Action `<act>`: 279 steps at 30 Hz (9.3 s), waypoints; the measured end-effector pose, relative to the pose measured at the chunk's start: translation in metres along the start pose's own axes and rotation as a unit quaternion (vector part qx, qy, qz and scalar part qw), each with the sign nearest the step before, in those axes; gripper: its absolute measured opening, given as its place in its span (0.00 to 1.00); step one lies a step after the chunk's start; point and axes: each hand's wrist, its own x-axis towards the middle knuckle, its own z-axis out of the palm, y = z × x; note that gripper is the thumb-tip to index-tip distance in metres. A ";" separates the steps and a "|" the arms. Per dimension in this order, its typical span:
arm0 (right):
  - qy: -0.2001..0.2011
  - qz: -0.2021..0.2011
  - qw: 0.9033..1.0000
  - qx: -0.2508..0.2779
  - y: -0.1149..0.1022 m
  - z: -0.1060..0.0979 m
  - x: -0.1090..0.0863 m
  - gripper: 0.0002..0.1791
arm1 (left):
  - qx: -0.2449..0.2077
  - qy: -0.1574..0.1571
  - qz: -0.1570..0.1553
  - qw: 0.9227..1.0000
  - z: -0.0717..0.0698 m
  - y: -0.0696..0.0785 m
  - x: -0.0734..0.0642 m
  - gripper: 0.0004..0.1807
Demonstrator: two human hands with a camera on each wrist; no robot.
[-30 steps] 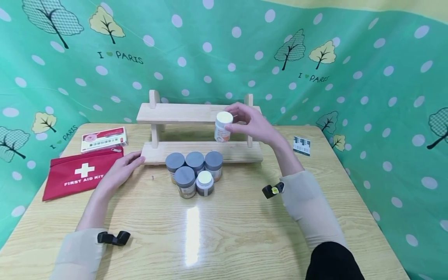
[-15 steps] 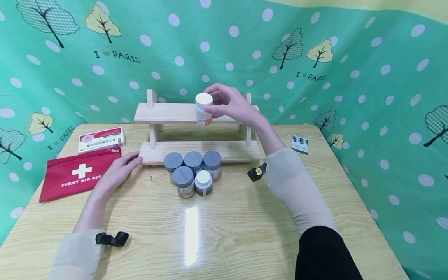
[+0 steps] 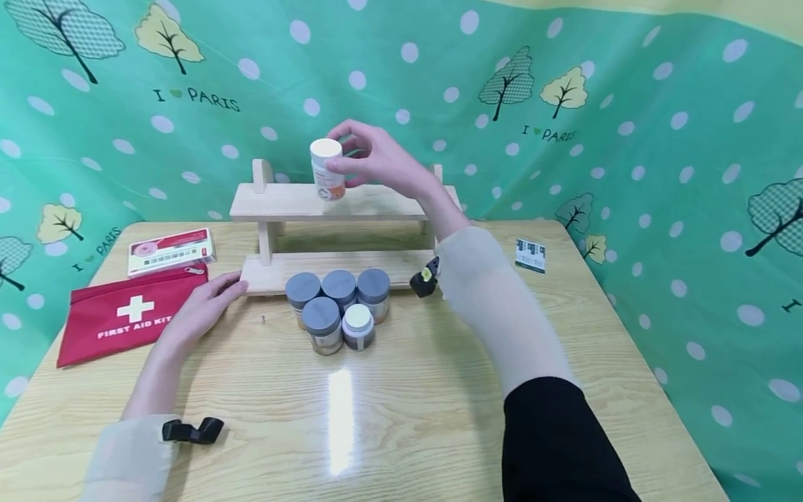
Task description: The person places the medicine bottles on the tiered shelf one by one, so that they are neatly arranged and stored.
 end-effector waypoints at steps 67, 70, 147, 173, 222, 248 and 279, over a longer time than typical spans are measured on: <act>0.026 0.079 0.997 -0.003 0.031 0.053 0.060 0.26 | -0.004 -0.008 -0.008 1.000 0.001 -0.005 0.005 0.44; 0.026 0.081 0.996 -0.012 0.030 0.053 0.059 0.27 | -0.004 -0.007 -0.007 1.000 0.000 -0.004 0.006 0.45; 0.121 -0.032 0.991 -0.043 0.076 0.092 -0.183 0.15 | -0.007 0.000 -0.016 1.000 0.001 0.001 0.002 0.45; 0.059 0.035 0.981 -0.181 0.078 0.107 -0.184 0.18 | -0.011 0.000 -0.024 1.000 0.001 0.002 0.001 0.44; -0.008 0.016 0.975 -0.223 0.082 0.120 -0.182 0.23 | -0.014 -0.002 -0.025 1.000 0.000 0.000 0.001 0.45; -0.036 0.092 0.989 -0.108 0.085 0.121 -0.181 0.22 | -0.006 -0.002 -0.019 1.000 0.000 0.000 0.003 0.44; 0.060 0.041 0.993 0.090 0.059 0.080 -0.182 0.24 | -0.007 0.002 -0.018 1.000 -0.001 -0.002 0.003 0.45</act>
